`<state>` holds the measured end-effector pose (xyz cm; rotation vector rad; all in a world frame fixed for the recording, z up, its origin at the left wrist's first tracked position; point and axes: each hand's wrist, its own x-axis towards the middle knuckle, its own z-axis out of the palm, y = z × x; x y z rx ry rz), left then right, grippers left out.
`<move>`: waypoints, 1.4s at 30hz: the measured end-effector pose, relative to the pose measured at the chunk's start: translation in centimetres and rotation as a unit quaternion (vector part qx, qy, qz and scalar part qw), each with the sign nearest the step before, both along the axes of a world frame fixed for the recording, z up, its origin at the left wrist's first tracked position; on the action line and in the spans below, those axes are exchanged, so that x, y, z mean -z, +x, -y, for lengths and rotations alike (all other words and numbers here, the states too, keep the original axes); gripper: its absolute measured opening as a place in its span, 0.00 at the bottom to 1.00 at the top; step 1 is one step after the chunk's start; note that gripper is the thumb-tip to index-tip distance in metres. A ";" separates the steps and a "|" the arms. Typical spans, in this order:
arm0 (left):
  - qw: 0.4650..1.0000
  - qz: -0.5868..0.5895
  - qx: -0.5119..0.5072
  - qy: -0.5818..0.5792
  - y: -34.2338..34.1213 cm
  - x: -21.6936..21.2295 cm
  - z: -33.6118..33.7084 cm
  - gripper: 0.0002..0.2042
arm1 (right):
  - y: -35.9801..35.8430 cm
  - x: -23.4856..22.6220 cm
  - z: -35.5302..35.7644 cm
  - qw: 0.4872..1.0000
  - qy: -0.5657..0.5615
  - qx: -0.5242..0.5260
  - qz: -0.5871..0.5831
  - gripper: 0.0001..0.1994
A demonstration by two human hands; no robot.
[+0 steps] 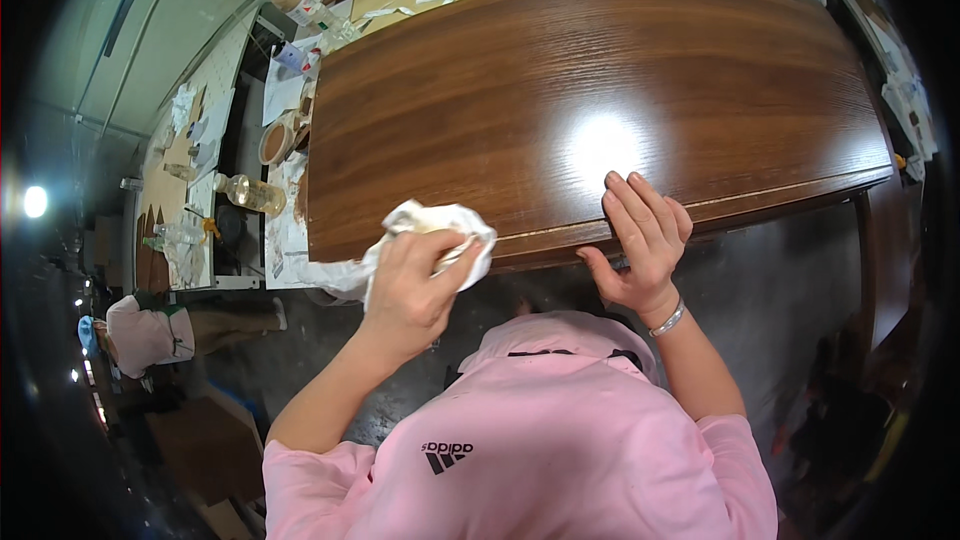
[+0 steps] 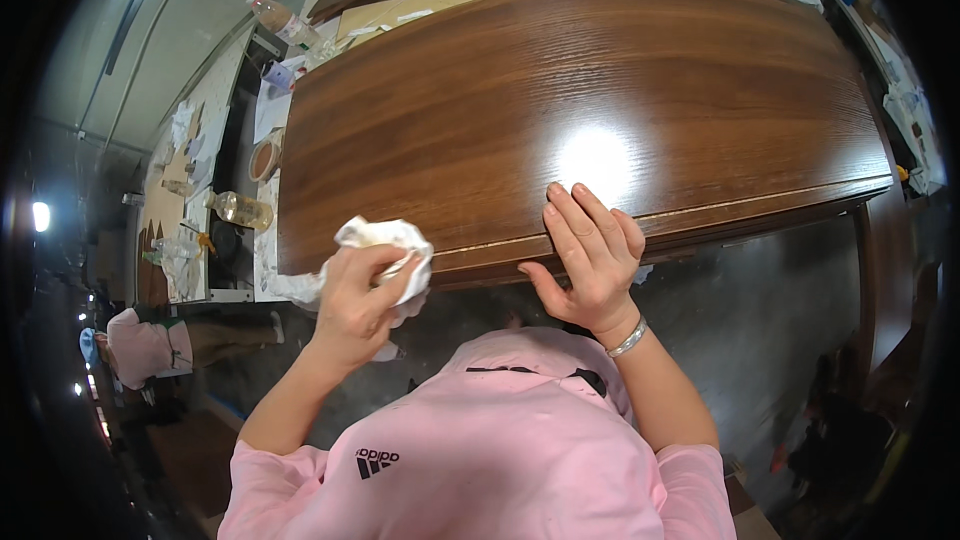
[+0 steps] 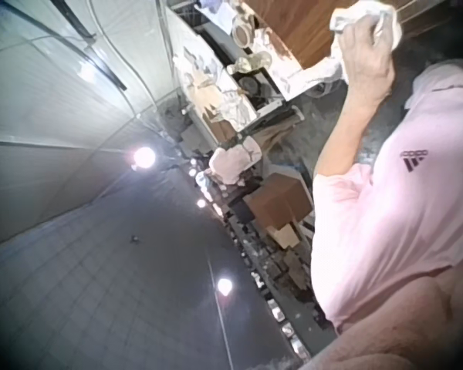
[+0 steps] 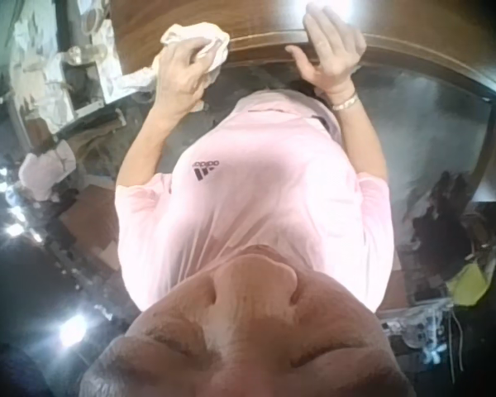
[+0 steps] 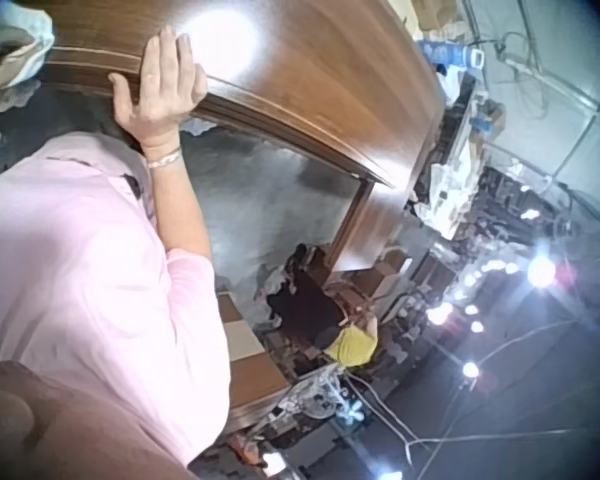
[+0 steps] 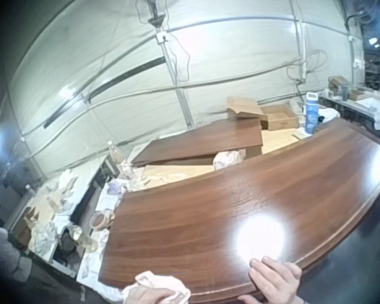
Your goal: The person wipes down wooden furniture panels with a cloth and then uses a small sanding block on the edges of the panels.
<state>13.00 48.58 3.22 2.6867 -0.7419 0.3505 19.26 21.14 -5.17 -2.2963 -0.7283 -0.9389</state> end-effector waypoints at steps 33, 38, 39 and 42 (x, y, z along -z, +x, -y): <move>0.981 -0.025 0.174 0.078 6.4 -9.3 2.2 0.27 | -1.0 -0.8 0.5 1.000 0.011 0.005 -0.025 0.25; 0.938 -0.173 0.272 0.129 7.0 -3.0 2.5 0.37 | -4.0 -1.9 3.0 0.988 0.092 0.119 0.033 0.22; 0.935 -0.161 0.288 0.129 6.7 -3.3 1.9 0.36 | -5.3 -2.0 3.2 0.981 0.108 0.159 0.031 0.21; 0.927 -0.149 0.325 0.111 6.1 -4.4 2.3 0.36 | -8.8 -2.6 6.5 0.954 0.124 0.274 0.008 0.17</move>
